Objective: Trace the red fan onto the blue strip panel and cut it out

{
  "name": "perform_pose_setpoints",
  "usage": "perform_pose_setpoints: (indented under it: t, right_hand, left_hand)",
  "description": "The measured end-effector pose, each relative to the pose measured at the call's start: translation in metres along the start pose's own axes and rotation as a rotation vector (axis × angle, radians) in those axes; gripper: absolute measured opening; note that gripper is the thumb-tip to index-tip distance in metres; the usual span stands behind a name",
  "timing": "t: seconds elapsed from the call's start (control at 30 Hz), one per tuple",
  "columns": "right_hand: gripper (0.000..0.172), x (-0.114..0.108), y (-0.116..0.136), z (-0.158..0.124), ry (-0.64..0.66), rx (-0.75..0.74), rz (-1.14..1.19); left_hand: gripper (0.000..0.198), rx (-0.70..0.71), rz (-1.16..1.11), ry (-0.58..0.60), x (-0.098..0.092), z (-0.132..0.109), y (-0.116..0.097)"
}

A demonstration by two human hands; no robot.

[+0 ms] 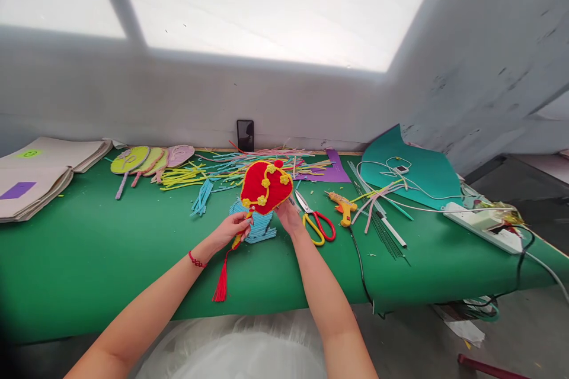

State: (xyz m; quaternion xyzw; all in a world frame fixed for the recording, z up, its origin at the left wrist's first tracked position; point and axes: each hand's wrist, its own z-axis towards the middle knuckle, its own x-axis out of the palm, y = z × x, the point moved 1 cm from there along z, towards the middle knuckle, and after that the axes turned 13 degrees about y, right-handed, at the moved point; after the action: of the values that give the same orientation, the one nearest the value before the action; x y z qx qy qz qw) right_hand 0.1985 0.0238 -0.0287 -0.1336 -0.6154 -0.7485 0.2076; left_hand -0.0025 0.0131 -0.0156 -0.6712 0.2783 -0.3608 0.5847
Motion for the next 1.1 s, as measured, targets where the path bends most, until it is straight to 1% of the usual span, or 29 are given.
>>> perform_pose_setpoints:
  t: [0.1,0.17,0.27,0.33,0.47,0.63,0.7,0.77,0.83,0.9,0.97,1.03,1.1]
  right_hand:
    - [0.055,-0.001,0.008,0.0,-0.047,-0.016,-0.049]
    - [0.056,-0.003,0.014,-0.001,-0.081,-0.06,-0.093]
    - [0.05,-0.007,0.019,-0.001,-0.132,-0.134,-0.204]
    - [0.046,-0.01,0.021,-0.001,-0.2,-0.159,-0.288]
    - [0.04,-0.019,0.021,0.0,-0.329,-0.172,-0.493]
    - [0.045,-0.024,0.022,-0.001,-0.417,-0.129,-0.765]
    - [0.045,-0.023,0.023,-0.002,-0.413,-0.134,-0.792]
    - [0.046,-0.02,0.025,-0.003,-0.392,-0.154,-0.754]
    - [0.045,-0.017,0.028,-0.003,-0.384,-0.172,-0.69]
    - [0.045,-0.014,0.031,-0.004,-0.393,-0.186,-0.643]
    - [0.045,-0.012,0.033,-0.004,-0.408,-0.2,-0.616]
    - [0.045,-0.01,0.034,-0.004,-0.416,-0.209,-0.6]
    - [0.044,-0.008,0.034,-0.004,-0.412,-0.209,-0.587]
  left_hand:
    - [0.044,-0.004,0.002,-0.022,0.0,0.001,0.001]
    - [0.044,-0.012,0.014,-0.055,0.0,0.002,0.001]
    - [0.044,-0.027,0.059,-0.084,0.0,0.002,-0.001]
    - [0.043,-0.037,0.098,-0.079,0.0,0.002,-0.003]
    - [0.039,-0.048,0.169,-0.075,-0.001,0.001,-0.004]
    - [0.036,-0.031,0.181,-0.091,-0.005,0.0,-0.003]
    - [0.035,-0.027,0.181,-0.102,-0.008,-0.002,-0.005]
    - [0.035,-0.015,0.185,-0.117,-0.013,-0.003,-0.009]
    - [0.036,0.013,0.195,-0.156,-0.021,-0.007,-0.015]
    - [0.038,0.063,0.223,-0.243,-0.034,-0.013,-0.024]
    - [0.039,0.124,0.278,-0.389,-0.051,-0.022,-0.034]
    - [0.038,0.175,0.33,-0.611,-0.072,-0.035,-0.041]
    - [0.035,0.18,0.359,-0.824,-0.093,-0.05,-0.044]
